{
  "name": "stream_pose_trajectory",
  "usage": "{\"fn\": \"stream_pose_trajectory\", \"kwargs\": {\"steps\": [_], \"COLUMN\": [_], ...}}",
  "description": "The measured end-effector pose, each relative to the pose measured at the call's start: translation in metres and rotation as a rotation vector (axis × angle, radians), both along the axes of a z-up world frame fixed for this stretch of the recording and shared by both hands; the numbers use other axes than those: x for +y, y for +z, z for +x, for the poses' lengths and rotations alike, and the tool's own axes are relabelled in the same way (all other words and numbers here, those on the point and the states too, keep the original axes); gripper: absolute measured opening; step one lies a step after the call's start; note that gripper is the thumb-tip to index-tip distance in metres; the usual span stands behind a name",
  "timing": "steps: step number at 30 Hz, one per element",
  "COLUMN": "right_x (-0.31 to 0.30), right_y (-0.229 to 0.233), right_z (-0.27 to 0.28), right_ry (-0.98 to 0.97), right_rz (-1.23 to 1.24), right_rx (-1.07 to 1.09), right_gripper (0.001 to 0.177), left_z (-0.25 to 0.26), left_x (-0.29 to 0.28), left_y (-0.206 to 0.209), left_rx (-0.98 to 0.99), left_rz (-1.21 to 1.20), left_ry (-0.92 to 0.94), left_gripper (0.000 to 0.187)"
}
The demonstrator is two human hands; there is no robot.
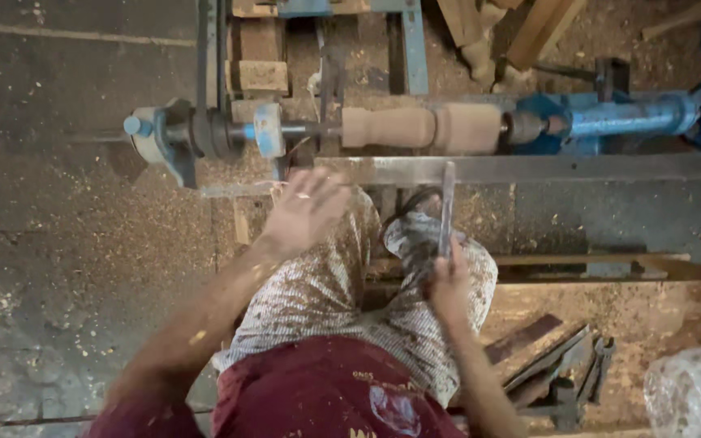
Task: The person shapes a cylindrical wooden blank mounted on a lathe using a chisel. They progressively form a tapered profile with a central groove and rounded ends, removing wood shavings as the piece rotates.
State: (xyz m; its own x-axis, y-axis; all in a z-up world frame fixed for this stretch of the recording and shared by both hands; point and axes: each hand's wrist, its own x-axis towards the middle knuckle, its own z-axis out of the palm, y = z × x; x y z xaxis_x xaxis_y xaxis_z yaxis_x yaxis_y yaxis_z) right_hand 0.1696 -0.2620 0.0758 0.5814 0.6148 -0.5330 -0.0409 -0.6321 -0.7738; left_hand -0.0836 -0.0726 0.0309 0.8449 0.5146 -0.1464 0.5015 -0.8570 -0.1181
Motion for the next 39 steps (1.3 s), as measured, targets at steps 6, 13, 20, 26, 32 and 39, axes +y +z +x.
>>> {"fn": "stream_pose_trajectory", "kwargs": {"steps": [6,13,20,26,32,39], "right_x": [0.014,0.015,0.037,0.045,0.055,0.063], "right_y": [-0.076,-0.036,-0.019,-0.021,-0.01,0.003], "right_z": [-0.078,-0.046,-0.017,-0.006,-0.009,-0.014], "right_ry": [0.566,0.349,0.428,0.4,0.464,0.435], "right_rz": [0.342,0.153,0.08,0.046,-0.047,-0.017], "right_rx": [0.186,0.141,0.039,0.192,0.115,0.174], "right_gripper": [0.048,0.049,0.049,0.051,0.054,0.056], "left_z": [-0.046,-0.015,0.069,0.061,0.064,0.06], "left_x": [-0.044,-0.029,0.053,0.053,0.051,0.052], "left_y": [0.017,-0.01,-0.057,-0.053,-0.054,-0.058], "left_rx": [-0.713,-0.734,-0.405,-0.417,-0.498,-0.513], "left_rz": [0.025,-0.41,-0.119,-0.088,-0.035,-0.003], "left_ry": [0.217,0.118,-0.389,-0.361,-0.321,-0.333], "left_gripper": [0.036,0.043,0.061,0.062,0.057,0.055]}}
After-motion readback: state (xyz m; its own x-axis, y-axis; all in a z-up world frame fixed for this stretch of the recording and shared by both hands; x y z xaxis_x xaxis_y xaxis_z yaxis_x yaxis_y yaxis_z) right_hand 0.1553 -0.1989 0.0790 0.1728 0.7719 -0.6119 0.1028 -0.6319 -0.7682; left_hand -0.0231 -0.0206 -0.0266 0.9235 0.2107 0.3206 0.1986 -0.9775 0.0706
